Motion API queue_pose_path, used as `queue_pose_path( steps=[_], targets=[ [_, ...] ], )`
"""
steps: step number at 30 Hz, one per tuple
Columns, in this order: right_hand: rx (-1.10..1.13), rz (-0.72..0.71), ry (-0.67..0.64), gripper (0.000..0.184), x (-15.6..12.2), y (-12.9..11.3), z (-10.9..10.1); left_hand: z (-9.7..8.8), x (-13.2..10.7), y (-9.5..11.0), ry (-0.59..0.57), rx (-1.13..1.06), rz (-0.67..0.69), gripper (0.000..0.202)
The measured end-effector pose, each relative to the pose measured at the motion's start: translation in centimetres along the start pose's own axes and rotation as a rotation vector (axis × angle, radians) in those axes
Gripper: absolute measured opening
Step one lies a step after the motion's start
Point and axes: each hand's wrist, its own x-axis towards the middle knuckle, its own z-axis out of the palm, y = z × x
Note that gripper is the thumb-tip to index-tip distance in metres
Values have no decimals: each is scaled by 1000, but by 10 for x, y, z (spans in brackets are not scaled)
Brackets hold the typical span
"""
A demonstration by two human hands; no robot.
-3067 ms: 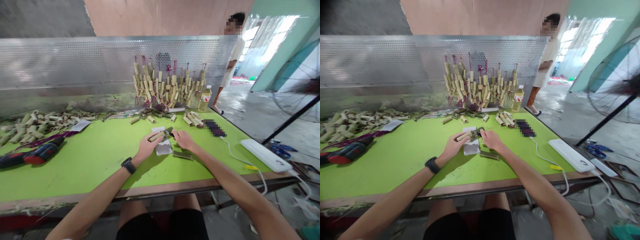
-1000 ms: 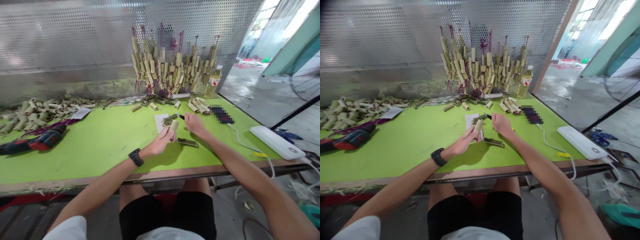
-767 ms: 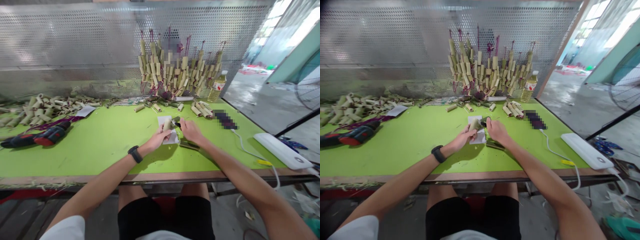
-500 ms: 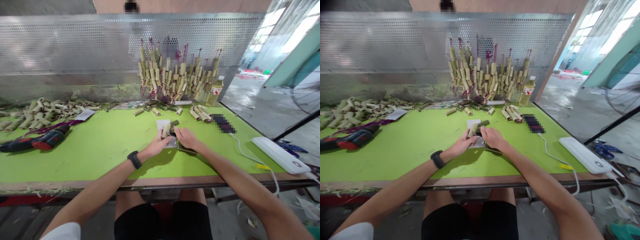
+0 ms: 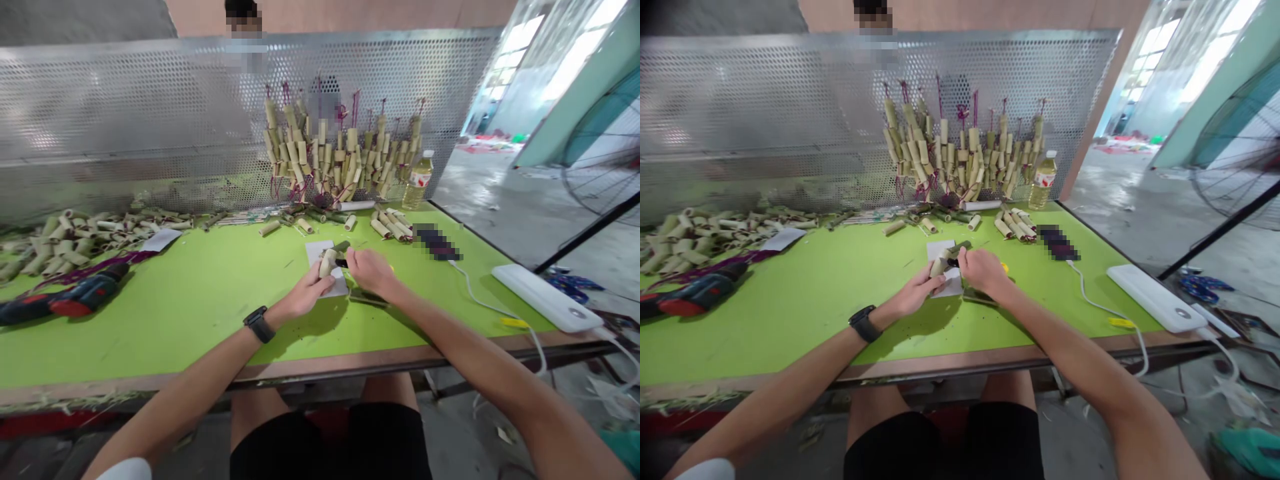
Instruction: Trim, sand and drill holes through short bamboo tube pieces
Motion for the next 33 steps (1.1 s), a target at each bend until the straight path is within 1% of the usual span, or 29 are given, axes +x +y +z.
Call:
queue_pose_path(
  steps=[4,7,10,14,17,20,23,27,30,31,33],
  targets=[
    [23,86,103,68,10,18,-2,6,2,-3,-14,-126,-2,39],
    [76,82,87,70,12,24,-2,8,4,-3,24,-197,-30,45],
    [131,8,18,72,8,16,1,8,6,-4,63,-213,-42,48],
    [115,-100,-13,64,-1,-1,5,7,7,-7,106,-172,-48,45],
    [76,-124,-51,60,-5,-8,6,7,5,-8,142,-114,-53,46],
    [38,-137,-96,60,-5,-8,4,7,5,-6,172,-56,-41,50],
    [7,-152,-91,59,-5,-7,5,7,5,-3,177,9,-21,48],
    [19,-91,-28,65,-6,-10,12,4,6,0,151,90,-2,37],
    [33,-46,43,63,-5,-11,15,0,5,0,126,77,-49,27],
    [44,-29,60,62,-3,-9,15,0,4,0,115,58,-72,25],
    [78,32,82,63,3,1,11,1,3,-1,70,22,-95,29]
  ],
)
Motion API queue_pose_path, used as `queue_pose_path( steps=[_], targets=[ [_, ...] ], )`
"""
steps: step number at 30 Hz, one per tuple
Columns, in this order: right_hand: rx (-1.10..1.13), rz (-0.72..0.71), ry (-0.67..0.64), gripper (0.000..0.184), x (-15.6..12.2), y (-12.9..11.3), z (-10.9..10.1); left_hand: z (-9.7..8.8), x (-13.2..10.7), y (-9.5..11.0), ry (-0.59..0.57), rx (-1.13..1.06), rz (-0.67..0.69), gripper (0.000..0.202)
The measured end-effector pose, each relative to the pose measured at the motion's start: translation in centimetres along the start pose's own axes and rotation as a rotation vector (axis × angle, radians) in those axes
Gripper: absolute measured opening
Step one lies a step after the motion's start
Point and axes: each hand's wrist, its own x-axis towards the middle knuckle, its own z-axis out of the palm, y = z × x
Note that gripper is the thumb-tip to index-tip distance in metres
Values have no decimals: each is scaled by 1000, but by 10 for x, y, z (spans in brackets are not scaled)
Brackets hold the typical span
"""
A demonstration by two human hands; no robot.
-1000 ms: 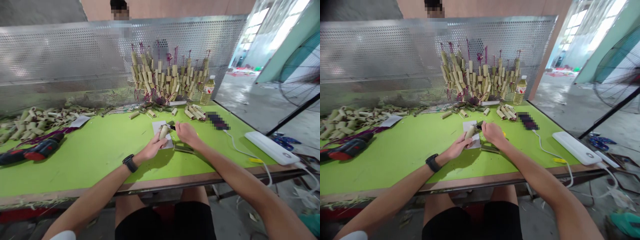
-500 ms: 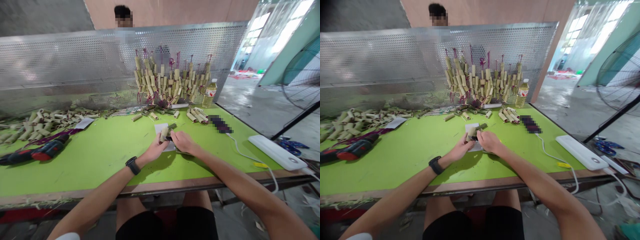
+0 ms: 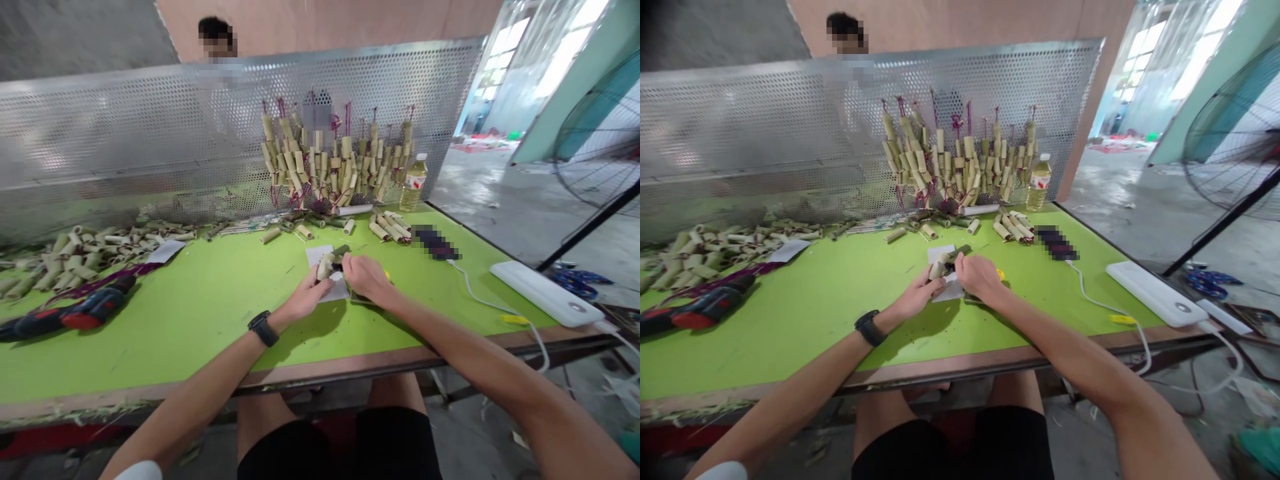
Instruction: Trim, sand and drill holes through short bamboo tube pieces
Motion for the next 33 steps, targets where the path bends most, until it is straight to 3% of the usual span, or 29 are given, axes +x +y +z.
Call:
queue_pose_path(
  steps=[3,6,15,20,24,28,33],
  targets=[
    [12,133,60,67,12,22,-11,5,-2,-2,-64,-41,39,44],
    [25,212,133,68,19,36,-20,9,1,-7,-20,-120,45,52],
    [180,94,-47,65,19,33,-3,-7,14,-7,176,-154,16,49],
    [262,83,-36,63,22,40,4,-10,15,0,284,-99,65,53],
    [288,80,-12,62,21,38,4,-13,16,1,350,-130,125,38],
    [271,107,-29,62,18,33,1,-15,19,-1,365,-159,126,25],
    [281,88,-111,59,17,31,4,-12,19,1,315,-239,127,25]
  ],
)
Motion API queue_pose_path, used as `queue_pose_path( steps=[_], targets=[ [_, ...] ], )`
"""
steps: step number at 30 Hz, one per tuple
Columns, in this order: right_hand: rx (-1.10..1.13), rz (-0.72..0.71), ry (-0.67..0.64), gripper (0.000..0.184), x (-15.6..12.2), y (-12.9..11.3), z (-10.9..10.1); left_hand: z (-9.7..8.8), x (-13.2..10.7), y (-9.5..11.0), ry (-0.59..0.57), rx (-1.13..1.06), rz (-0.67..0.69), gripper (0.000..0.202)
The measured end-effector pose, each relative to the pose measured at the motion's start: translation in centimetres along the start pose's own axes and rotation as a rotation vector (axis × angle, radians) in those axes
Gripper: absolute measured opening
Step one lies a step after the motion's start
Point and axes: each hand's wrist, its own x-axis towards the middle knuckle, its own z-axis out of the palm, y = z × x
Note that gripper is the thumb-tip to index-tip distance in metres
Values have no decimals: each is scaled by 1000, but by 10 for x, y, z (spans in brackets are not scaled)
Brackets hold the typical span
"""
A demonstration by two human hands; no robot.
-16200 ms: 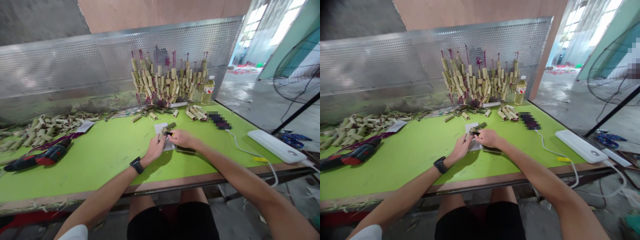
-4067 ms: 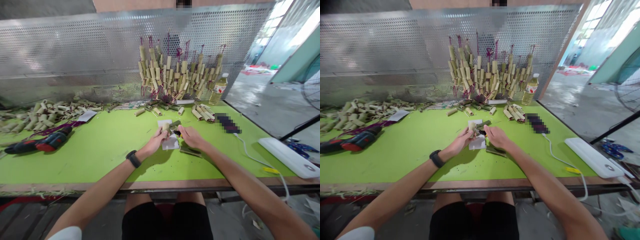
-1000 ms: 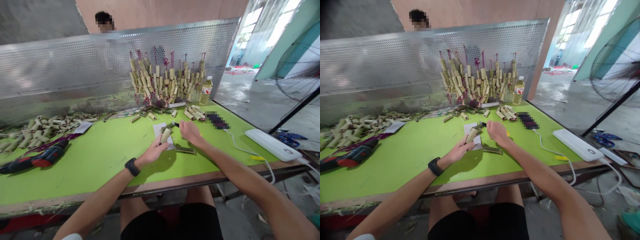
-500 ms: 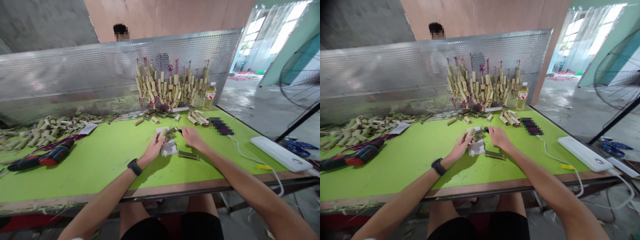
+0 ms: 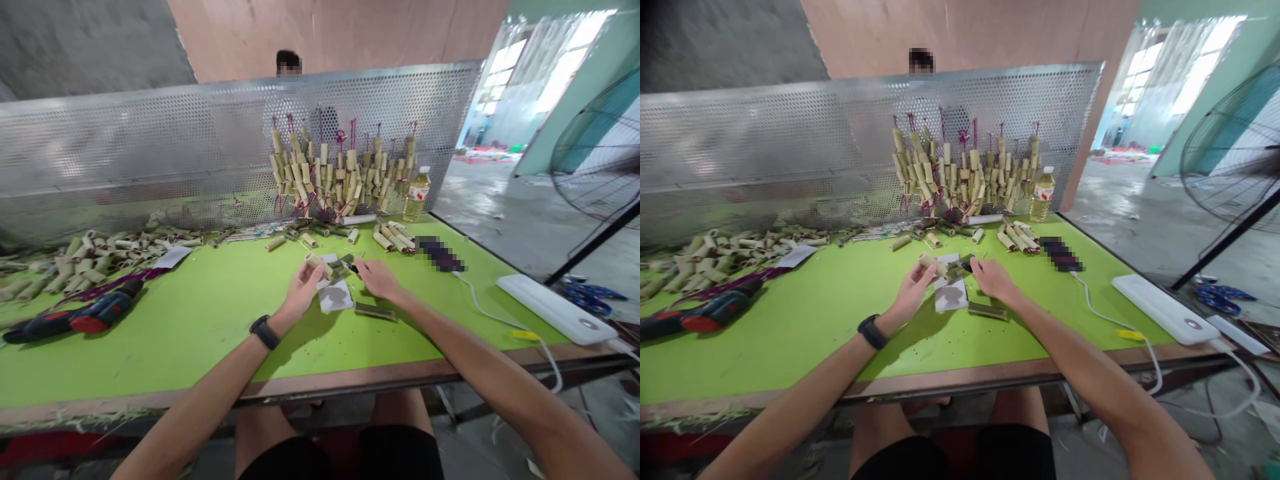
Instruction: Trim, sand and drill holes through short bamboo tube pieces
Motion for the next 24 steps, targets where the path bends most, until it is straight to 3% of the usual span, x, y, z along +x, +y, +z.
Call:
queue_pose_path(
  steps=[10,14,19,24],
  targets=[
    [-23,-112,-14,61,-2,-2,-1,3,-10,3,-155,154,118,38],
    [-44,-204,-33,57,-8,-6,-3,1,-8,-3,-143,84,50,45],
    [-39,-220,-84,54,-8,-6,-2,-1,-5,-14,-137,44,-104,61],
    [-10,-246,-77,56,-5,-2,3,1,-5,-19,-190,-36,-124,63]
  ],
)
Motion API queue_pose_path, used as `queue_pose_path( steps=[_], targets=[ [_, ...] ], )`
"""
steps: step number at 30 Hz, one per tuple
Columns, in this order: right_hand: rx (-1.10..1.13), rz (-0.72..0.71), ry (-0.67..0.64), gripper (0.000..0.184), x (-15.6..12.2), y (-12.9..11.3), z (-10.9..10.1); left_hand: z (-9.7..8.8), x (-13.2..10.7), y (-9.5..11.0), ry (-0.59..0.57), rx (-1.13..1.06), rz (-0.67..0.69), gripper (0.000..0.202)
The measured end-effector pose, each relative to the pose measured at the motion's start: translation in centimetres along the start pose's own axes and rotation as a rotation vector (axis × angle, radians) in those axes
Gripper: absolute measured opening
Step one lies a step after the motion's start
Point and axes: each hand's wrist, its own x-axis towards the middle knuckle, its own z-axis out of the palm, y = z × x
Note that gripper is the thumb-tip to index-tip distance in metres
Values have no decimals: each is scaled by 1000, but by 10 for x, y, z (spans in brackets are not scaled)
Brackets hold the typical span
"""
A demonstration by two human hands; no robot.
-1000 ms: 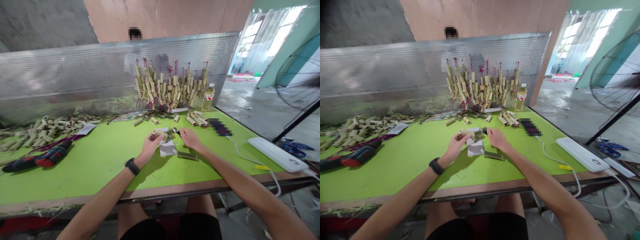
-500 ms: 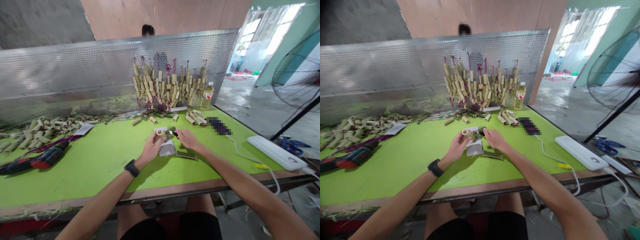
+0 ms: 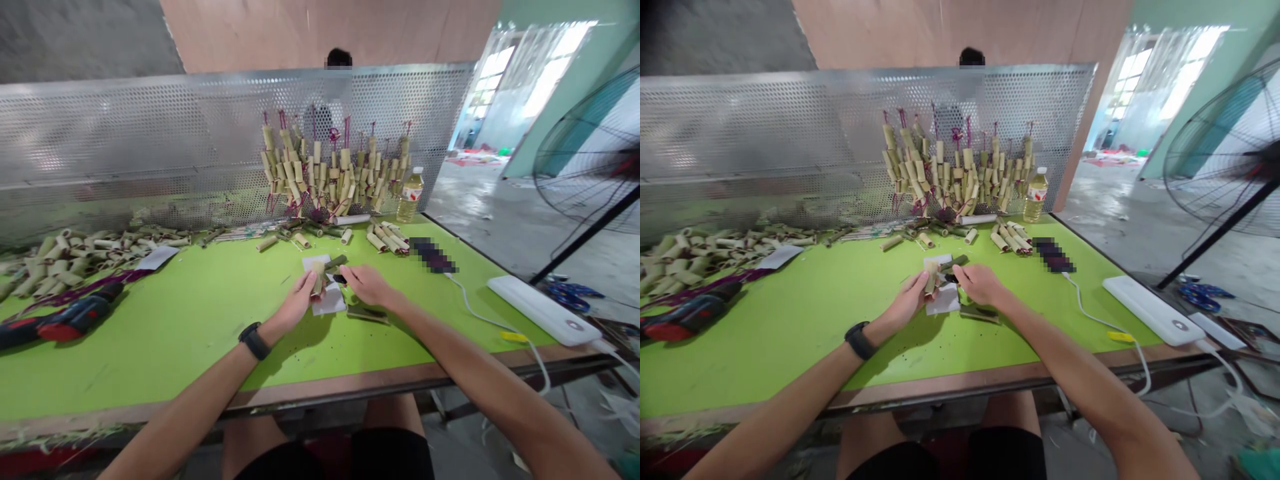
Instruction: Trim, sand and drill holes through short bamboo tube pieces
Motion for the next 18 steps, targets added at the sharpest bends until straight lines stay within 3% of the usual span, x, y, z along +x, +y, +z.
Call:
queue_pose_path(
  steps=[5,11,18],
  targets=[
    [-9,-25,27,54,-3,-6,-2,3,-5,6,-98,-42,-27,59],
    [-5,-29,34,55,-3,-7,-2,6,-7,7,-116,-37,-8,73],
    [14,14,34,57,1,0,0,6,-10,13,-162,-16,4,55]
  ],
)
